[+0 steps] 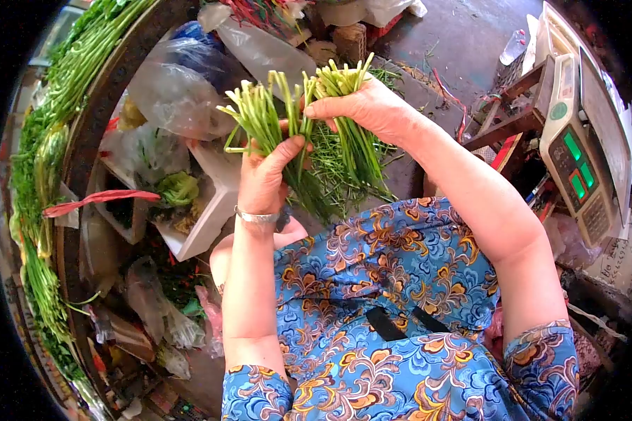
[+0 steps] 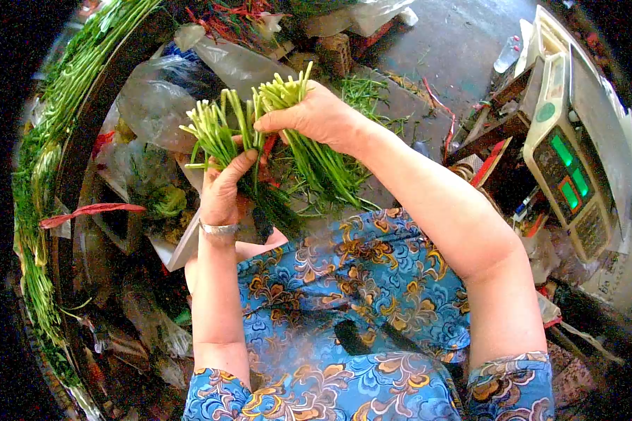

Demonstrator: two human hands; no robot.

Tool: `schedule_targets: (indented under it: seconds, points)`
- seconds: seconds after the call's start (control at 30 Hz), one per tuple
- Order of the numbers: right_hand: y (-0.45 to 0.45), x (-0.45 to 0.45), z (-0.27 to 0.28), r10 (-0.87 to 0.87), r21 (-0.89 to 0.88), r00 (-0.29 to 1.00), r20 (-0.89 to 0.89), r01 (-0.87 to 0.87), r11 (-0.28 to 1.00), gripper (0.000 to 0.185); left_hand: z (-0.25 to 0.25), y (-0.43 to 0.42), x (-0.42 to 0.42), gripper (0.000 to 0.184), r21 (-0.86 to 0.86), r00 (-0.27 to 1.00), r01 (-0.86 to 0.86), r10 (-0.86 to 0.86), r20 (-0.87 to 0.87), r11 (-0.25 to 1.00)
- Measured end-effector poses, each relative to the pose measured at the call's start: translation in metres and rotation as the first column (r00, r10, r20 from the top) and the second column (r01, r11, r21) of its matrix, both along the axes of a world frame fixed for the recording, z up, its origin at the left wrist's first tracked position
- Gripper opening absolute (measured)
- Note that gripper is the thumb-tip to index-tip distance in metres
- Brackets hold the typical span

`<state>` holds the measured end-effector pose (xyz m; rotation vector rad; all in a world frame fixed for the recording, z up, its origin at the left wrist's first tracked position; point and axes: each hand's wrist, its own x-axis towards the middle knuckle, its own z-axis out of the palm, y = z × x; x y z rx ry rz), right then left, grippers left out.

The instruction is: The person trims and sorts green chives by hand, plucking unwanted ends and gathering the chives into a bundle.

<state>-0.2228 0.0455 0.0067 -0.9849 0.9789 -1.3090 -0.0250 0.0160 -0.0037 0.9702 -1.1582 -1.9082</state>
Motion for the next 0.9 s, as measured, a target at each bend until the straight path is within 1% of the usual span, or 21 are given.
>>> schedule_targets:
  seconds: [0.03,0.07,0.13,0.27,0.3,0.33,0.4,0.47,0.53,0.6,0.67,0.73,0.77,0.8,0.87,0.9]
  points:
    - [0.001,-0.001,0.001,-0.010,0.025,1.000,0.003,0.010,1.000,0.019,0.001,0.000,0.000,0.028,0.032,0.998,-0.035,0.036,-0.042,0.999]
    - [0.001,-0.003,-0.001,-0.009,0.025,1.000,0.003,0.009,1.000,0.019,0.001,-0.001,0.002,0.028,0.032,0.998,-0.036,0.038,-0.043,0.999]
    - [-0.004,-0.008,-0.006,-0.076,0.043,0.997,0.030,0.075,0.996,0.022,0.001,-0.003,0.004,0.029,0.028,0.997,-0.057,0.058,-0.041,0.998]
    - [-0.003,-0.013,-0.005,-0.038,0.046,0.997,0.068,0.034,0.998,0.023,0.000,-0.004,0.007,0.028,0.003,0.999,-0.034,0.034,-0.029,0.999]
    - [-0.004,-0.010,-0.006,-0.058,0.030,0.994,0.090,0.056,0.998,0.017,0.000,-0.003,0.006,0.028,0.002,0.999,-0.034,0.034,-0.029,0.999]
    - [-0.003,-0.008,-0.007,-0.059,0.030,0.994,0.090,0.056,0.998,0.017,0.001,-0.003,0.005,0.028,-0.002,0.999,-0.043,0.042,-0.021,0.999]
    - [-0.002,-0.005,-0.008,0.062,-0.021,0.996,0.064,-0.061,0.998,0.023,0.003,-0.001,0.001,0.028,-0.006,0.999,-0.050,0.050,-0.013,0.999]
    - [-0.001,0.001,-0.004,0.047,-0.023,0.997,0.068,-0.045,0.999,0.021,0.006,0.002,-0.003,0.029,-0.041,0.999,-0.037,0.036,-0.019,0.998]
    - [-0.002,0.002,-0.004,0.042,-0.065,0.995,0.089,-0.036,0.997,0.020,0.003,0.002,-0.005,0.030,-0.054,0.999,-0.028,0.027,-0.026,0.998]
    - [-0.002,0.002,-0.004,0.009,-0.032,0.997,0.071,-0.006,0.999,0.019,0.004,0.003,-0.004,0.030,-0.043,0.999,-0.025,0.023,-0.041,0.999]
    - [-0.006,-0.003,-0.005,-0.129,-0.093,0.992,0.009,0.129,0.987,0.017,0.004,0.001,-0.003,0.029,-0.011,0.999,-0.043,0.042,-0.033,0.999]
    - [-0.011,-0.021,-0.001,-0.213,-0.079,0.975,0.059,0.217,0.973,0.019,0.000,-0.004,0.006,0.027,-0.107,0.992,-0.091,0.099,0.073,0.990]
    - [-0.011,-0.034,0.000,-0.268,-0.049,0.958,0.099,0.274,0.961,0.017,-0.002,-0.009,0.014,0.033,-0.062,0.993,-0.047,0.053,0.101,0.997]
    - [-0.010,-0.046,0.004,-0.324,-0.020,0.936,0.137,0.330,0.944,0.016,0.006,-0.006,0.014,0.028,-0.070,0.992,-0.092,0.097,0.081,0.993]
    - [-0.012,-0.071,0.003,-0.405,-0.067,0.889,0.215,0.427,0.902,0.017,0.004,-0.012,0.025,0.024,-0.099,0.990,-0.113,0.121,0.077,0.989]
    - [-0.010,-0.078,0.004,-0.432,-0.058,0.864,0.260,0.460,0.886,0.017,0.004,-0.017,0.030,0.021,-0.136,0.993,-0.086,0.095,0.063,0.987]
